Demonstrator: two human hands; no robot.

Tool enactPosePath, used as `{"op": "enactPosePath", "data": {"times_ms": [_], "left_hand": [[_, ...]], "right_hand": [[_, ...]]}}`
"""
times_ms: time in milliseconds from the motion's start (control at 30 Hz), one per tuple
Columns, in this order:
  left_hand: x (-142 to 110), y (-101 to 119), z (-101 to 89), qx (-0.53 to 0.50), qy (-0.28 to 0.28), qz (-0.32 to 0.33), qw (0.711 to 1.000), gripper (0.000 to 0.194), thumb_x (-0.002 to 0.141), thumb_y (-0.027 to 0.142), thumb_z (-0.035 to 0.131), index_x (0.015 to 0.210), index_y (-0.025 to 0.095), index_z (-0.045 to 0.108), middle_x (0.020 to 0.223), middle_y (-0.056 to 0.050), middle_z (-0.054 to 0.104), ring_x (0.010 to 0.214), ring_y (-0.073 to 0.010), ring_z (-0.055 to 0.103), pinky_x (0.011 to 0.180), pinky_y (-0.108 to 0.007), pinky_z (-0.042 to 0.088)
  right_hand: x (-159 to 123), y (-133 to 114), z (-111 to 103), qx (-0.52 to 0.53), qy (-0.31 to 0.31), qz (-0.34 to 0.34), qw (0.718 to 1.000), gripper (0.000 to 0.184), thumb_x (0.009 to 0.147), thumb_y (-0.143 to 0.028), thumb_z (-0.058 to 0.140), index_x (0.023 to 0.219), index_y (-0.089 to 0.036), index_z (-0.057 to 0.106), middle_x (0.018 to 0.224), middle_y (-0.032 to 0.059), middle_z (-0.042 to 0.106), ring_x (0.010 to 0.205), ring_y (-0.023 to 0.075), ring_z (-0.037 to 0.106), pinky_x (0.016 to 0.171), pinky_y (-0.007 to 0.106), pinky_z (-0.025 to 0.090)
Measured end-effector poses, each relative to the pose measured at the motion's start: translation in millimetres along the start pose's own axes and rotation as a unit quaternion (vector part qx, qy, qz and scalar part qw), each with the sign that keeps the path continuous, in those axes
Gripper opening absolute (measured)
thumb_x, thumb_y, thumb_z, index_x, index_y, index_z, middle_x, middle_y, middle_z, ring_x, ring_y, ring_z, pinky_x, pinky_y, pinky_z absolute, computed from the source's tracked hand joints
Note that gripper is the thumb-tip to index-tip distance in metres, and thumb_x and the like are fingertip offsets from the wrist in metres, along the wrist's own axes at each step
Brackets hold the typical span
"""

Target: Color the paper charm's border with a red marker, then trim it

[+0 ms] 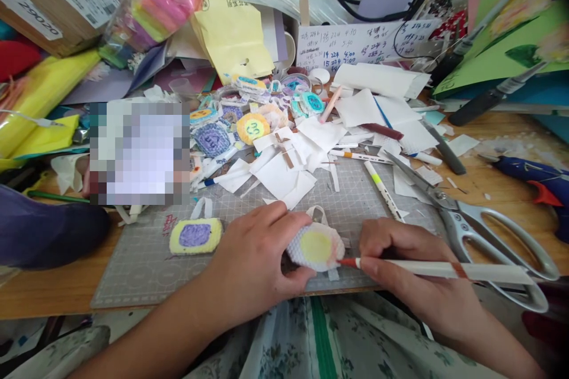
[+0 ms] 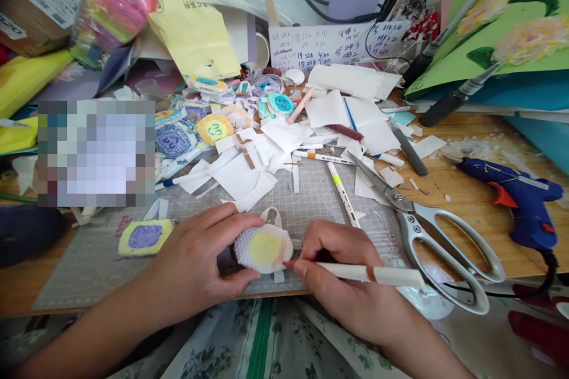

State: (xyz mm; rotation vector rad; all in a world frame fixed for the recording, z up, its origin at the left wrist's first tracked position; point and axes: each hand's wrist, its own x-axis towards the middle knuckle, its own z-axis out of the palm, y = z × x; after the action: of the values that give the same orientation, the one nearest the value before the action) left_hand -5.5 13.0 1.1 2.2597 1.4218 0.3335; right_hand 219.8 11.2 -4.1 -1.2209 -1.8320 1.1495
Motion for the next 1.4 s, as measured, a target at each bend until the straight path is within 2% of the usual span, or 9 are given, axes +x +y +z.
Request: {"op": "enactPosePath", "data": {"times_ms": [133, 233, 367, 500, 800, 933, 1100, 1300, 1400], "left_hand": [[0.7, -0.8, 0.8, 0.002, 0.004, 0.002, 1.0, 0.046, 0.068, 0.028, 0.069, 0.112, 0.022, 0.059, 0.092, -0.003, 0.058, 0.085, -0.024, 0.058, 0.075, -0.036, 0.045], [0.6, -0.8, 1.0, -0.001, 0.011, 0.005, 1.0, 0.046, 0.068, 0.029, 0.07, 0.112, 0.021, 0.059, 0.093, -0.003, 0.058, 0.085, -0.0242, 0.058, 0.074, -0.036, 0.046], [0.4, -0.3, 1.2, -0.005, 0.009, 0.005, 1.0, 0.045, 0.067, 0.027, 0.07, 0.111, 0.021, 0.059, 0.094, -0.004, 0.058, 0.086, -0.0244, 0.058, 0.075, -0.037, 0.046], [0.8, 0.3, 1.7, -0.002, 0.011, 0.0, 1.0, 0.046, 0.068, 0.029, 0.07, 0.112, 0.021, 0.059, 0.093, -0.004, 0.059, 0.086, -0.0247, 0.058, 0.075, -0.037, 0.046], [0.8, -0.2, 1.2, -0.006, 0.006, 0.0, 1.0, 0.046, 0.067, 0.029, 0.07, 0.111, 0.021, 0.059, 0.095, -0.004, 0.059, 0.087, -0.0246, 0.058, 0.075, -0.037, 0.046], [1.6, -0.9, 2.1, -0.005, 0.01, 0.0, 1.0, 0.045, 0.069, 0.03, 0.069, 0.111, 0.021, 0.059, 0.095, -0.004, 0.059, 0.088, -0.0249, 0.058, 0.076, -0.037, 0.046], [-0.5, -0.9, 1.8, -0.007, 0.013, 0.001, 1.0, 0.043, 0.07, 0.028, 0.067, 0.111, 0.02, 0.058, 0.094, -0.004, 0.059, 0.087, -0.0243, 0.058, 0.076, -0.037, 0.046], [0.2, -0.5, 2.4, -0.006, 0.017, -0.005, 1.0, 0.042, 0.069, 0.027, 0.068, 0.11, 0.02, 0.058, 0.094, -0.004, 0.06, 0.089, -0.0249, 0.058, 0.077, -0.038, 0.046], [1.2, -0.9, 2.9, -0.005, 0.021, -0.007, 1.0, 0.042, 0.069, 0.028, 0.068, 0.109, 0.02, 0.058, 0.094, -0.004, 0.06, 0.088, -0.025, 0.058, 0.076, -0.038, 0.045]], "right_hand": [[-3.0, 1.8, -1.1, -0.014, 0.04, -0.013, 0.999, 0.016, 0.09, -0.024, 0.057, 0.075, -0.021, 0.053, 0.071, 0.0006, 0.056, 0.061, 0.0151, 0.051, 0.049, 0.024, 0.036], [-3.7, 0.8, -1.7, 0.0, -0.048, -0.06, 0.997, 0.017, 0.088, -0.019, 0.056, 0.073, -0.02, 0.051, 0.066, -0.0019, 0.055, 0.057, 0.0131, 0.051, 0.051, 0.024, 0.036], [-2.7, -2.6, -0.8, -0.006, -0.013, -0.065, 0.998, 0.015, 0.09, -0.017, 0.054, 0.076, -0.021, 0.052, 0.068, -0.0014, 0.057, 0.058, 0.013, 0.052, 0.051, 0.024, 0.037], [-0.5, -6.5, 0.3, -0.015, -0.053, -0.107, 0.993, 0.015, 0.088, -0.016, 0.053, 0.074, -0.02, 0.051, 0.064, -0.0014, 0.056, 0.054, 0.0129, 0.052, 0.051, 0.025, 0.037], [-2.1, -3.2, 0.1, -0.042, -0.007, -0.08, 0.996, 0.015, 0.089, -0.016, 0.054, 0.074, -0.02, 0.052, 0.064, -0.0021, 0.055, 0.053, 0.0121, 0.05, 0.049, 0.024, 0.036], [-3.3, -3.2, 0.5, -0.044, -0.03, -0.104, 0.993, 0.016, 0.088, -0.015, 0.053, 0.072, -0.02, 0.051, 0.062, -0.0021, 0.055, 0.052, 0.0123, 0.05, 0.049, 0.025, 0.036], [-6.1, -1.7, 1.8, -0.028, 0.023, -0.091, 0.995, 0.014, 0.089, -0.015, 0.055, 0.076, -0.021, 0.052, 0.066, -0.0006, 0.057, 0.055, 0.0138, 0.053, 0.049, 0.026, 0.037], [-2.6, -5.7, 2.2, -0.058, -0.029, -0.13, 0.989, 0.015, 0.087, -0.011, 0.052, 0.075, -0.02, 0.052, 0.062, -0.0018, 0.056, 0.053, 0.0127, 0.052, 0.05, 0.025, 0.037], [-4.5, -3.0, 3.2, -0.05, 0.01, -0.115, 0.992, 0.015, 0.088, -0.012, 0.053, 0.076, -0.021, 0.053, 0.064, -0.0017, 0.056, 0.054, 0.0126, 0.052, 0.049, 0.025, 0.036]]}}
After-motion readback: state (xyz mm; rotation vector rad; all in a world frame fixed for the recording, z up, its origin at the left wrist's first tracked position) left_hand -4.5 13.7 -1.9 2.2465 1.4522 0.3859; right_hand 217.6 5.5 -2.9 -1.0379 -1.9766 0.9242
